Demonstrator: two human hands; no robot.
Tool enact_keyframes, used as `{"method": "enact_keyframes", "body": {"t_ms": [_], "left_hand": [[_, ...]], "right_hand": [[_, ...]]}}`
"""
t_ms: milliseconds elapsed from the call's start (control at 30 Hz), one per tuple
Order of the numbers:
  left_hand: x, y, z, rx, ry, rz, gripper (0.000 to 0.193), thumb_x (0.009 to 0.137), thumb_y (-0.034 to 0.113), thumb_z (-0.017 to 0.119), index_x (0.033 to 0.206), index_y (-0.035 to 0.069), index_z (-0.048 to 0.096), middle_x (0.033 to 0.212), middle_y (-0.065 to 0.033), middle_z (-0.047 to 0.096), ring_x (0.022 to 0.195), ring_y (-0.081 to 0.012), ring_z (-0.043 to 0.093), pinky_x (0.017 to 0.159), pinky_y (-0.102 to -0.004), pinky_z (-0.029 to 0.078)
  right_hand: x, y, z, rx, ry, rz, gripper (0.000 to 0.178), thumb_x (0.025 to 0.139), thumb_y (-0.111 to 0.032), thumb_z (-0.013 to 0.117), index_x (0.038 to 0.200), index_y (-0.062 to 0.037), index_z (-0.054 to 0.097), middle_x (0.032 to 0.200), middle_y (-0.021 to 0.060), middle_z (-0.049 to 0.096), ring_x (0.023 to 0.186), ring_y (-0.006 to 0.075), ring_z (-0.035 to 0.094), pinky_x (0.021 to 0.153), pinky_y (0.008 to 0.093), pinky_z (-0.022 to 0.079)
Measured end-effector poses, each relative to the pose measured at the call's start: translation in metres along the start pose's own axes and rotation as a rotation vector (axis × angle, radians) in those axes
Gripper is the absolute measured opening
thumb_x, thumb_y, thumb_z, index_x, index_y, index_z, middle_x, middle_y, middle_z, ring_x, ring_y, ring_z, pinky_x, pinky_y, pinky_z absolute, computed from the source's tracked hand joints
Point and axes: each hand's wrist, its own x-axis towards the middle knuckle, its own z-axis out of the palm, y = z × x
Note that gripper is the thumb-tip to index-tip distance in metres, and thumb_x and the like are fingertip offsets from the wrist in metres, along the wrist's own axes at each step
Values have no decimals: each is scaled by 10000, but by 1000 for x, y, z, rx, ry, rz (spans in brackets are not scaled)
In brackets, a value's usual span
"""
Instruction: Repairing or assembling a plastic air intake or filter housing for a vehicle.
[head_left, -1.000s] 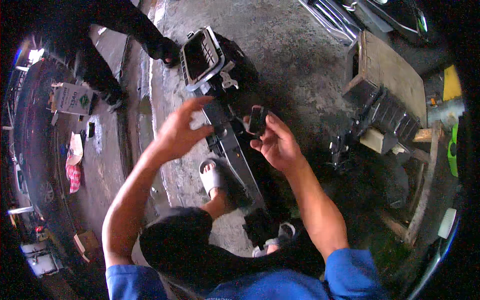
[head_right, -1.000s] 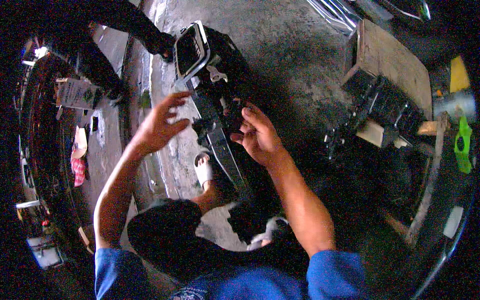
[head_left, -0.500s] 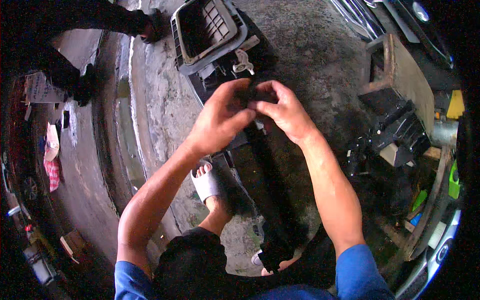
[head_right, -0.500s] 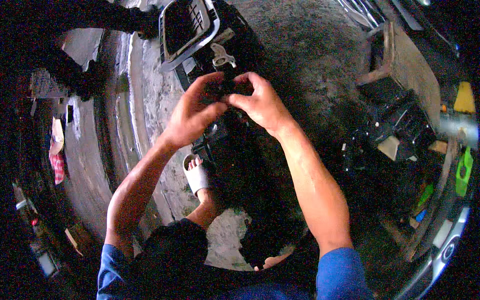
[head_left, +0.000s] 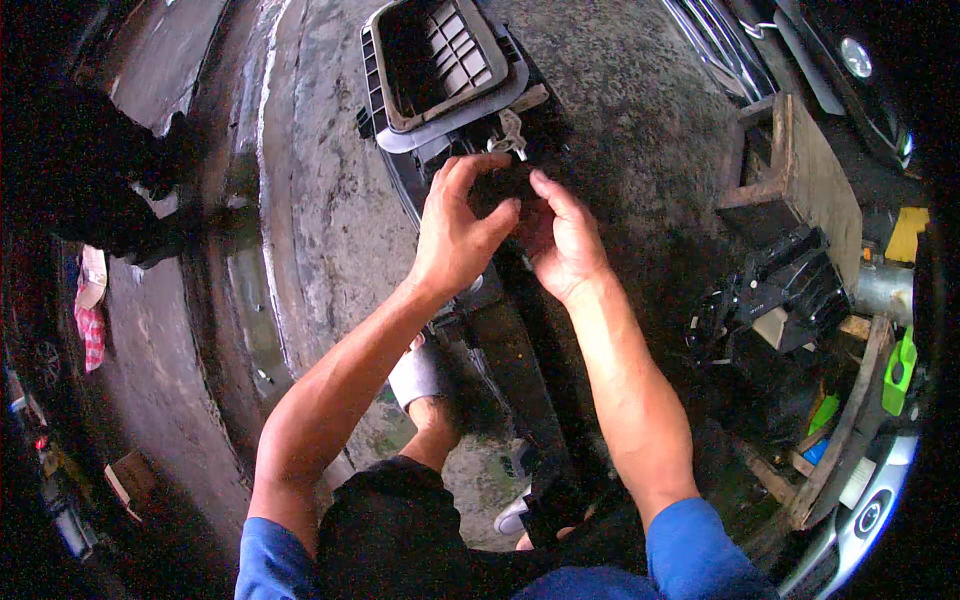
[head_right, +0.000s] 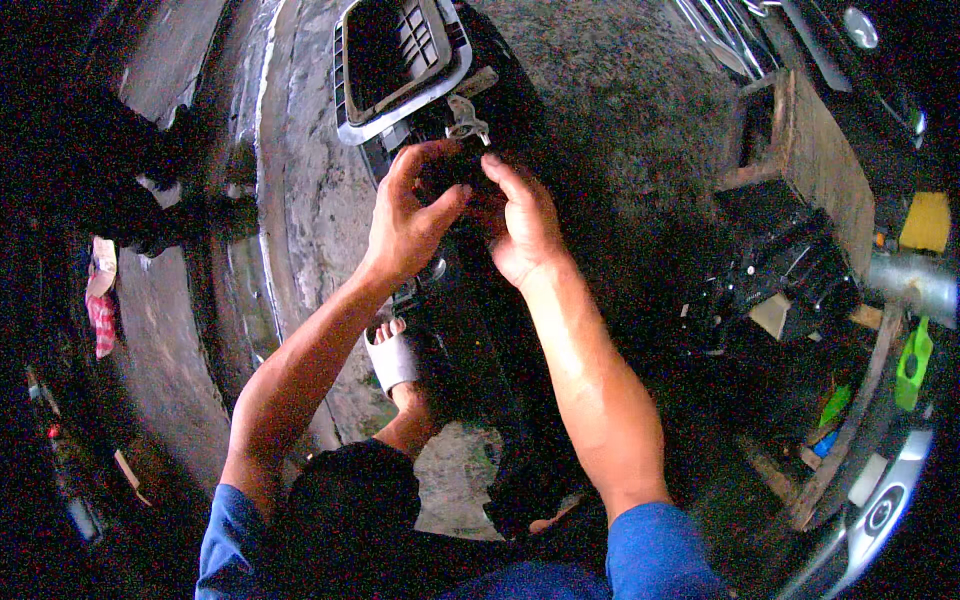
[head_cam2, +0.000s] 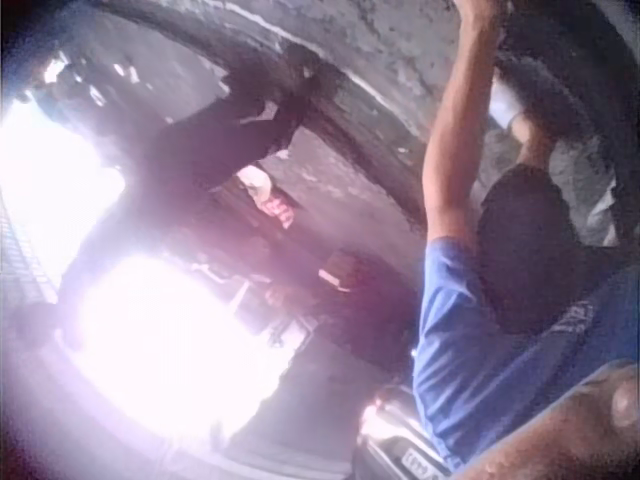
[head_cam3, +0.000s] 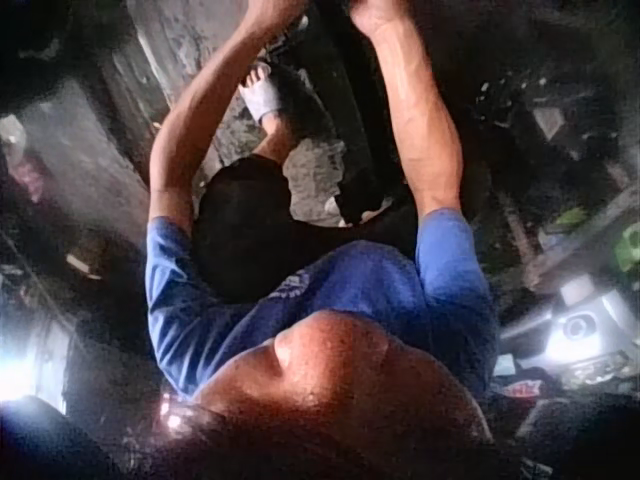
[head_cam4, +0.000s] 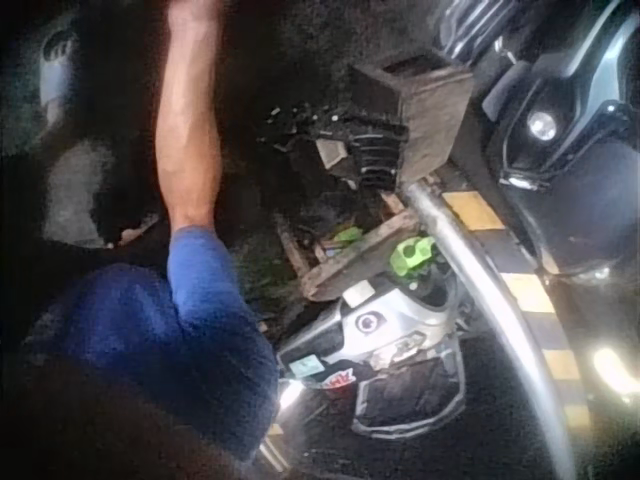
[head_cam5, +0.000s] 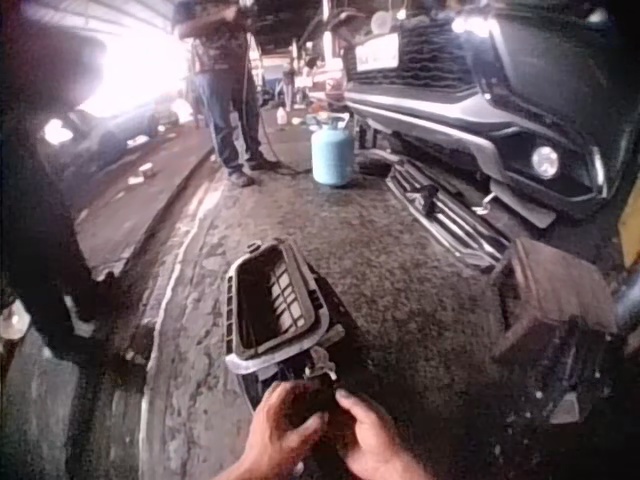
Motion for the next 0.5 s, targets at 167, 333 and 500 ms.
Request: {"method": "enact_keyframes", "body": {"t_ms": [167,333,500], "left_hand": [[-6,1,-28,80,86,59,353,738,-4,633,1086,52,637,1101,-92,641,1002,-224,600,896,-319,454],[39,25,-78,826,129,451,667,678,145,727,1307,152,507,1410,-126,425,1350,-325,326,1087,-505,282],[55,4,-86,760,-154,399,569,730,179,713,1270,113,547,1320,-164,517,1277,-341,434,1059,-435,361]], "right_hand": [[5,3,-2,224,-131,102,298,936,-305,518,1107,-80,611,1012,85,667,936,254,637,808,421,533],[13,6,-3,238,-118,155,326,949,-286,461,1121,-35,580,1004,134,657,876,295,644,779,446,566],[22,6,-13,206,54,107,282,917,-255,526,1069,-25,587,1013,127,645,835,285,640,749,417,578]]}}
